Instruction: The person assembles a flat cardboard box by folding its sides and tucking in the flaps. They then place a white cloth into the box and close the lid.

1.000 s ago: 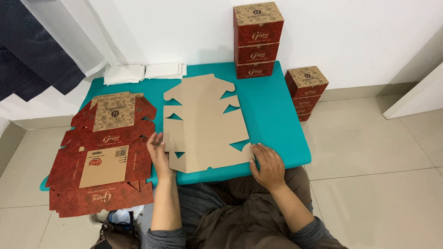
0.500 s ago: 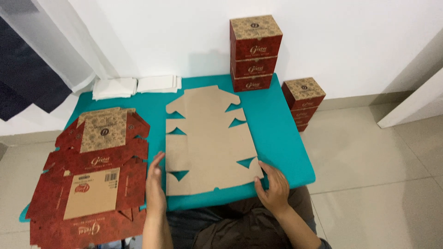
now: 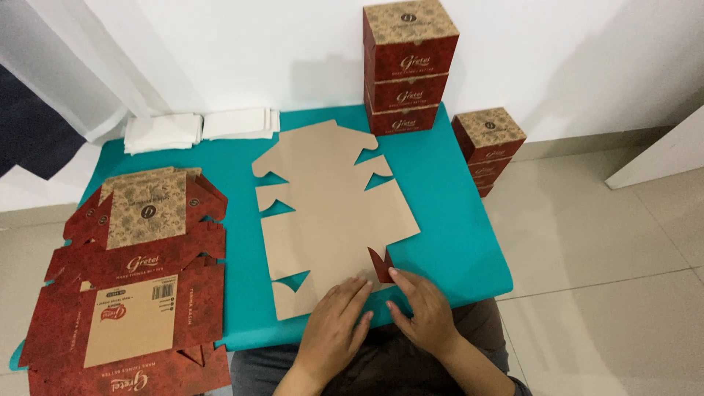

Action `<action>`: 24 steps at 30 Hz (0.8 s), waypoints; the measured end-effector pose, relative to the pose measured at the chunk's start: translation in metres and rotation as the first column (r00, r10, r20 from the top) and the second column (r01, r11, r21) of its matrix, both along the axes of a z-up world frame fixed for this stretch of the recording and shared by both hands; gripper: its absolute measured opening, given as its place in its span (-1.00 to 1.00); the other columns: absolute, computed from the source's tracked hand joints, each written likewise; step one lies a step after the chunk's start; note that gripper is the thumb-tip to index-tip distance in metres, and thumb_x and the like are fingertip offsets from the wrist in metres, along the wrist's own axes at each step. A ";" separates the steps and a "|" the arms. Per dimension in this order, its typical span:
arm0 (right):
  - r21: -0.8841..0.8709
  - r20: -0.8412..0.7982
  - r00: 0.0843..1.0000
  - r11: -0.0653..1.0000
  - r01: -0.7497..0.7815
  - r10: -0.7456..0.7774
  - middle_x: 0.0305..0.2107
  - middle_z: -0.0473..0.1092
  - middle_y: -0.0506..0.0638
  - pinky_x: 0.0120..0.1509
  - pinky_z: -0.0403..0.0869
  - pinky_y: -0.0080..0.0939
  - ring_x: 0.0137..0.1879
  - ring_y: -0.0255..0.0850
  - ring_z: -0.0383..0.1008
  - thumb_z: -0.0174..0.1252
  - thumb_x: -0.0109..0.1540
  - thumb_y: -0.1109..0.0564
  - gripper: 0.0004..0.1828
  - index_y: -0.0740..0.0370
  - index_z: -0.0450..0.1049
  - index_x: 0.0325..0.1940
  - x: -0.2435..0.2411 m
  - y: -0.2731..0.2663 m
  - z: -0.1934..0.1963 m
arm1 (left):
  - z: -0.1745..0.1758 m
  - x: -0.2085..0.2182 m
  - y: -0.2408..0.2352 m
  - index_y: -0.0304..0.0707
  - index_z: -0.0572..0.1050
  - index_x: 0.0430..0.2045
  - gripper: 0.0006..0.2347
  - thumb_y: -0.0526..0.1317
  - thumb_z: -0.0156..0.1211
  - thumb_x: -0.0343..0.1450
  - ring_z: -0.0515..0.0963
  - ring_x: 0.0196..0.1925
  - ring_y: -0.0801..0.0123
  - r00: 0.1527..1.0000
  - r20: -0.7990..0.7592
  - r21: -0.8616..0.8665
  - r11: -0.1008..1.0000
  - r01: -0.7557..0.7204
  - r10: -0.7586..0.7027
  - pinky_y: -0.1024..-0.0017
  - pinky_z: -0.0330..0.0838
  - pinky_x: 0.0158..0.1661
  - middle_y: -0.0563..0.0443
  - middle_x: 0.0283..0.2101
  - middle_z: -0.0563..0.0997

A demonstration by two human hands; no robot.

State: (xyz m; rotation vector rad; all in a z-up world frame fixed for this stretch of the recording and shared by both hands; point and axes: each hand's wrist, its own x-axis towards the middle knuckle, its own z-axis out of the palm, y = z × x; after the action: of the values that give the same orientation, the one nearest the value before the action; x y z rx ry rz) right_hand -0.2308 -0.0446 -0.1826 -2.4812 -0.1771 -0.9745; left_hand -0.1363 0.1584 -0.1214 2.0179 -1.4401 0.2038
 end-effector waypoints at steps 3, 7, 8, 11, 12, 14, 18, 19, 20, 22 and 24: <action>-0.039 -0.035 0.999 0.999 -0.034 0.033 0.19 0.44 0.20 0.33 0.47 0.07 0.27 0.07 0.50 0.11 0.36 0.05 -0.54 0.31 0.41 0.30 -0.004 -0.001 0.010 | -0.010 -0.003 -0.012 -0.47 0.27 0.31 -0.55 -0.25 0.11 0.52 0.30 0.44 -0.16 0.999 -0.029 -0.029 0.999 0.043 -0.044 0.05 0.23 0.36 -0.42 0.42 0.27; -0.090 -0.102 0.993 0.993 -0.074 0.064 0.27 0.40 0.16 0.47 0.37 0.13 0.41 0.05 0.40 0.11 0.37 0.03 -0.53 0.27 0.42 0.33 -0.015 -0.005 0.008 | -0.030 -0.006 -0.014 -0.39 0.14 0.39 -0.49 -0.21 0.09 0.53 0.23 0.52 -0.16 0.996 0.002 -0.107 0.991 -0.086 0.086 0.04 0.22 0.40 -0.33 0.49 0.19; -0.117 -0.121 0.990 0.989 -0.085 0.071 0.29 0.39 0.14 0.49 0.34 0.13 0.44 0.04 0.36 0.10 0.37 0.02 -0.53 0.25 0.43 0.33 -0.017 -0.006 0.007 | -0.032 -0.007 -0.012 -0.37 0.18 0.37 -0.51 -0.20 0.08 0.53 0.21 0.53 -0.18 0.991 0.047 -0.156 0.981 -0.118 0.126 0.02 0.24 0.42 -0.31 0.48 0.20; -0.120 -0.186 0.979 0.987 -0.106 0.082 0.34 0.35 0.11 0.52 0.29 0.12 0.49 0.01 0.31 0.07 0.38 0.01 -0.49 0.26 0.39 0.37 -0.019 -0.008 0.009 | -0.042 -0.003 -0.015 -0.29 0.41 0.25 -0.59 -0.13 0.06 0.51 0.33 0.43 0.02 0.981 0.163 0.015 0.993 -0.113 0.109 0.04 0.12 0.37 -0.12 0.33 0.46; -0.122 -0.186 0.979 0.987 -0.108 0.084 0.34 0.35 0.11 0.52 0.29 0.12 0.49 0.01 0.31 0.07 0.38 0.01 -0.49 0.26 0.39 0.37 -0.019 -0.008 0.011 | -0.042 -0.003 -0.015 -0.29 0.41 0.25 -0.59 -0.13 0.06 0.51 0.33 0.43 0.02 0.980 0.163 0.013 0.993 -0.115 0.112 0.04 0.12 0.37 -0.12 0.33 0.46; -0.165 -0.242 0.969 0.982 -0.094 0.052 0.37 0.32 0.12 0.57 0.21 0.12 0.51 0.00 0.27 0.09 0.37 -0.11 -0.39 0.26 0.32 0.43 -0.020 -0.006 0.015 | -0.042 -0.004 -0.016 -0.30 0.44 0.22 -0.60 -0.12 0.06 0.51 0.38 0.40 0.05 0.979 0.165 -0.010 0.993 -0.121 0.121 0.04 0.17 0.35 -0.12 0.30 0.49; -0.211 -0.271 0.962 0.974 -0.080 0.020 0.41 0.25 0.13 0.59 0.15 0.19 0.55 0.03 0.20 0.12 0.36 -0.18 -0.30 0.27 0.27 0.47 -0.010 -0.004 0.022 | -0.043 -0.003 -0.017 -0.32 0.46 0.18 -0.62 -0.14 0.09 0.49 0.41 0.38 0.05 0.973 0.189 -0.042 0.991 -0.127 0.133 0.05 0.21 0.33 -0.12 0.29 0.52; -0.223 -0.267 0.964 0.973 -0.062 0.000 0.40 0.27 0.11 0.59 0.13 0.21 0.55 0.03 0.19 0.08 0.36 -0.25 -0.27 0.27 0.27 0.46 -0.005 -0.005 0.022 | -0.044 -0.004 -0.017 -0.32 0.45 0.19 -0.59 -0.14 0.11 0.46 0.38 0.40 0.04 0.972 0.193 -0.027 0.991 -0.129 0.132 0.05 0.18 0.35 -0.12 0.30 0.50; -0.237 -0.259 0.966 0.970 -0.044 -0.020 0.39 0.29 0.09 0.60 0.11 0.23 0.55 0.02 0.19 0.05 0.37 -0.31 -0.24 0.27 0.28 0.46 0.001 -0.006 0.022 | -0.046 -0.003 -0.017 -0.32 0.45 0.20 -0.57 -0.13 0.13 0.44 0.35 0.42 0.04 0.971 0.201 -0.014 0.991 -0.131 0.131 0.04 0.15 0.36 -0.12 0.31 0.49; -0.265 -0.264 0.962 0.964 -0.009 -0.064 0.41 0.25 0.10 0.60 0.10 0.19 0.55 0.01 0.17 -0.02 0.37 -0.35 -0.21 0.25 0.25 0.48 0.012 -0.007 0.019 | -0.048 -0.004 -0.017 -0.31 0.45 0.21 -0.58 -0.13 0.11 0.46 0.36 0.42 0.07 0.969 0.202 -0.021 0.990 -0.138 0.139 0.05 0.15 0.37 -0.10 0.31 0.49; -0.293 -0.267 0.958 0.956 0.021 -0.103 0.44 0.21 0.11 0.61 0.09 0.16 0.56 -0.01 0.16 -0.08 0.38 -0.39 -0.18 0.24 0.22 0.51 0.020 -0.009 0.016 | -0.047 -0.005 -0.017 -0.31 0.45 0.21 -0.59 -0.13 0.09 0.48 0.36 0.42 0.09 0.967 0.205 -0.028 0.988 -0.149 0.152 0.06 0.15 0.37 -0.08 0.31 0.50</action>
State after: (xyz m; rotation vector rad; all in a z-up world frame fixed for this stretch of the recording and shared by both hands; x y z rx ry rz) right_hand -0.2107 -0.0533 -0.1670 -2.8760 -0.1578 -0.6461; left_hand -0.1408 0.1414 -0.1688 2.1488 -1.4039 0.4995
